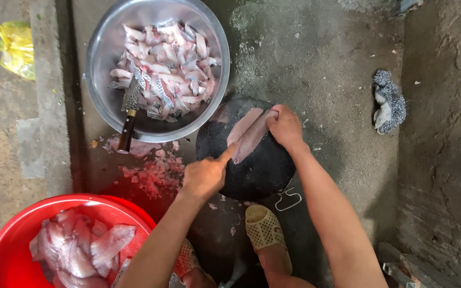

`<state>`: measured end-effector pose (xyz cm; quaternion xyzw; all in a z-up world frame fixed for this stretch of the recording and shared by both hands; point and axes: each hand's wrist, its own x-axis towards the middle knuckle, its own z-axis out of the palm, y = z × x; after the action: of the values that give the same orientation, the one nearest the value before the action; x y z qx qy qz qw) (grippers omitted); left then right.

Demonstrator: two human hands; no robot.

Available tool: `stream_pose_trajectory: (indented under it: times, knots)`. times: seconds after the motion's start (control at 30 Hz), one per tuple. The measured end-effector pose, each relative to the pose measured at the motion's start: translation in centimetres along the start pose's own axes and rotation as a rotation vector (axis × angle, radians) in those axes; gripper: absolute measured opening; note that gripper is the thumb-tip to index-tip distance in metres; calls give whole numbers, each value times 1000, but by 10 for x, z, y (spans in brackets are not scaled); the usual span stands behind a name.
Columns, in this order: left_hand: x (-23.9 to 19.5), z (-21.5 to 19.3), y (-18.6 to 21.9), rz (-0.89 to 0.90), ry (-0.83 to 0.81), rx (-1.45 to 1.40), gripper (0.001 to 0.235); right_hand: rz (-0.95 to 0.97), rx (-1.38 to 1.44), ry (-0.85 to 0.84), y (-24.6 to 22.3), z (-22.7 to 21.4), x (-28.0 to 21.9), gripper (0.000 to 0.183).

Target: The person cuts fish fillets into smaller pieces using a knife on a round black cutting board. They transfer the cut pieces into a metal bowl and occasionally wipe the knife with a cloth. The person handles the fish and knife with both hands throughout the task.

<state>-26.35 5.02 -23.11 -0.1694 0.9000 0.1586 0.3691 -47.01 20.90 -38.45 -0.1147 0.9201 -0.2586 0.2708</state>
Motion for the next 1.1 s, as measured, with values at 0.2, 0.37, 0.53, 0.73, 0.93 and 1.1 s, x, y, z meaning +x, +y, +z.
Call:
stream_pose_trajectory:
  times: [0.2,0.37,0.53,0.73,0.93,1.1]
  knots:
    - [-8,-30,6,-64,-35,38,66,14,72,-57,-15,-26,-11,35]
    - [-14,-23,5,-9,40,-98,59,19,58,-82,-13,-25,-5,39]
    - [1,5,-3,119,250,-57,55,19,36,-90,-12,-24,-5,41]
    - [-12,-18,8,32,24,-142,59,-11,64,-106,-24,-31,-12,41]
    - [-20,-53,38,-7,-110,-204,45,-17,24,-123,-33,-21,-21,39]
    - [-5,-25,34,33,-55,-222,71,-74,187,15,-36,-20,-32,32]
